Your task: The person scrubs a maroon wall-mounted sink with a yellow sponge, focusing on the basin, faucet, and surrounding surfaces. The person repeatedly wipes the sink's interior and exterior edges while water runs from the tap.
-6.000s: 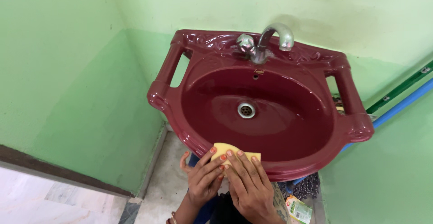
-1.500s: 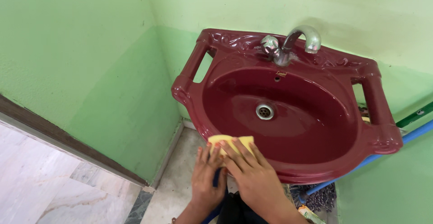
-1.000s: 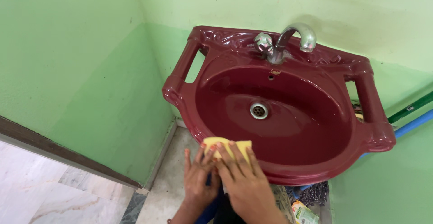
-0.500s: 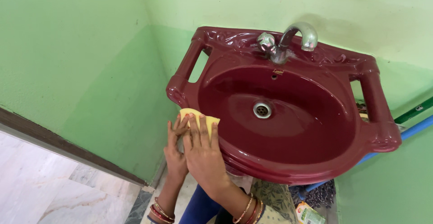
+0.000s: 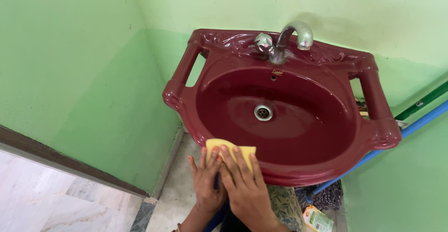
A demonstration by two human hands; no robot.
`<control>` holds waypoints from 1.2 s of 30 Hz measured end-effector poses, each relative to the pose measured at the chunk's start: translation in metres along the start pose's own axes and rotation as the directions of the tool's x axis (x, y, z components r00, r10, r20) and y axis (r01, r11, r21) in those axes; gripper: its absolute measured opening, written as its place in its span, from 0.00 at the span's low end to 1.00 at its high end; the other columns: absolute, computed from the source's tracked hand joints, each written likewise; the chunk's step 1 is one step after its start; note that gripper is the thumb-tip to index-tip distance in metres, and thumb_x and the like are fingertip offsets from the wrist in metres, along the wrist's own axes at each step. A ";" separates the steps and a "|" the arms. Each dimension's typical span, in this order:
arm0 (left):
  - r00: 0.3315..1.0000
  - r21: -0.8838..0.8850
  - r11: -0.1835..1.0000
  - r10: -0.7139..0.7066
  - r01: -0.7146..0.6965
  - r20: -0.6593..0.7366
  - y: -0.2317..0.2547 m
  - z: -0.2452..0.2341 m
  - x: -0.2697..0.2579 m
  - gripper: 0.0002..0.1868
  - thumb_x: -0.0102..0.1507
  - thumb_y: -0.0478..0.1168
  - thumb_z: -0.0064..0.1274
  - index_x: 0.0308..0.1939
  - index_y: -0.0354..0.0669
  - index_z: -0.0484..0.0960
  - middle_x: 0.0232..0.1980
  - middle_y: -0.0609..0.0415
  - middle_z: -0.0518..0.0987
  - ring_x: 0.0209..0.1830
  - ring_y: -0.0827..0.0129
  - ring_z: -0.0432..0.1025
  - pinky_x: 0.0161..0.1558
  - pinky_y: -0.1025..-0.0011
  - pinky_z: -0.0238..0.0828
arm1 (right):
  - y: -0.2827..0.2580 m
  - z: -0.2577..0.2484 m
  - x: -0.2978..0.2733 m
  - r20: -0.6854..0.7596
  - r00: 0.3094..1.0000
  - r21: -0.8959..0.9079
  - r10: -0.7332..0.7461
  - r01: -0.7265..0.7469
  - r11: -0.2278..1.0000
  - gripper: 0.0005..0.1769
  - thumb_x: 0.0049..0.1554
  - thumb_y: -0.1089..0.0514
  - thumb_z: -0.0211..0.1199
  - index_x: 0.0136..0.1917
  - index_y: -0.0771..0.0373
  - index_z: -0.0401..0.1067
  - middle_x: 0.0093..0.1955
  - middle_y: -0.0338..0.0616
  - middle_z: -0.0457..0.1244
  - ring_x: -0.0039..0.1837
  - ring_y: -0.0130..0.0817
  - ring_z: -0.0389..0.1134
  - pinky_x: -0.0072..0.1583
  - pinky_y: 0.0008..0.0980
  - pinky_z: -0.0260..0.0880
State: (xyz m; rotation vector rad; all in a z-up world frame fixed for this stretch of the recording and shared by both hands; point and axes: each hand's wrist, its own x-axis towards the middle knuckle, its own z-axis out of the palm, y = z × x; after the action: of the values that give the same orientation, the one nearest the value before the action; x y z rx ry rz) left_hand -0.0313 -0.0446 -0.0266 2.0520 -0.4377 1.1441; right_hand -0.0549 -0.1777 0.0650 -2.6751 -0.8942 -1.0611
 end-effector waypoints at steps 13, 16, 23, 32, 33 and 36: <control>0.957 0.004 0.972 0.232 -0.236 0.172 0.052 0.021 -0.013 0.21 0.68 0.38 0.51 0.65 0.38 0.77 0.70 0.48 0.77 0.78 0.54 0.62 0.79 0.44 0.28 | 0.041 -0.001 -0.080 -0.112 0.975 0.023 0.193 -0.192 0.981 0.16 0.63 0.50 0.53 0.62 0.56 0.67 0.77 0.37 0.58 0.80 0.40 0.54 0.80 0.57 0.43; 0.953 0.011 0.964 0.260 -0.265 0.153 0.055 0.021 -0.008 0.20 0.68 0.39 0.51 0.64 0.40 0.78 0.69 0.52 0.77 0.78 0.56 0.62 0.80 0.45 0.27 | 0.039 0.002 -0.082 -0.172 0.954 0.033 0.245 -0.243 0.969 0.12 0.65 0.51 0.52 0.59 0.54 0.68 0.76 0.35 0.59 0.80 0.39 0.55 0.82 0.57 0.40; 0.976 0.039 0.979 0.198 -0.202 0.095 0.024 0.007 0.002 0.17 0.64 0.35 0.52 0.58 0.41 0.80 0.65 0.55 0.80 0.75 0.56 0.66 0.80 0.46 0.27 | 0.014 0.025 -0.056 -0.194 0.950 0.023 0.245 -0.245 0.969 0.11 0.67 0.56 0.49 0.60 0.59 0.67 0.74 0.42 0.62 0.79 0.44 0.57 0.80 0.58 0.36; 0.968 -0.054 0.983 0.183 -0.176 0.170 0.036 0.012 -0.003 0.17 0.64 0.34 0.54 0.57 0.37 0.81 0.67 0.50 0.79 0.76 0.54 0.65 0.80 0.46 0.41 | 0.030 0.012 -0.059 -0.227 0.946 0.073 0.232 -0.221 0.973 0.12 0.67 0.57 0.49 0.61 0.58 0.66 0.71 0.42 0.64 0.77 0.43 0.61 0.80 0.54 0.42; 0.960 -0.061 0.979 0.204 -0.196 0.190 0.041 0.014 -0.003 0.18 0.64 0.34 0.54 0.58 0.37 0.81 0.67 0.50 0.78 0.76 0.54 0.65 0.79 0.46 0.41 | 0.035 0.009 -0.061 -0.245 0.943 0.062 0.227 -0.218 0.974 0.11 0.67 0.56 0.49 0.61 0.58 0.65 0.71 0.43 0.65 0.77 0.43 0.61 0.81 0.54 0.41; 0.929 -0.049 0.957 0.290 -0.287 0.231 0.057 0.022 0.002 0.19 0.65 0.35 0.51 0.59 0.35 0.80 0.69 0.49 0.78 0.76 0.54 0.64 0.79 0.44 0.36 | 0.050 0.007 -0.068 -0.366 0.893 0.099 0.261 -0.241 0.965 0.06 0.67 0.57 0.48 0.56 0.57 0.64 0.65 0.43 0.68 0.74 0.43 0.64 0.83 0.52 0.37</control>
State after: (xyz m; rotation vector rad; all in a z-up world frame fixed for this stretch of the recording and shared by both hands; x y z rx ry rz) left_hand -0.0515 -0.0991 -0.0076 2.1698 -0.8880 1.0598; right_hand -0.0615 -0.2483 0.0198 -2.3392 -0.4799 -1.3957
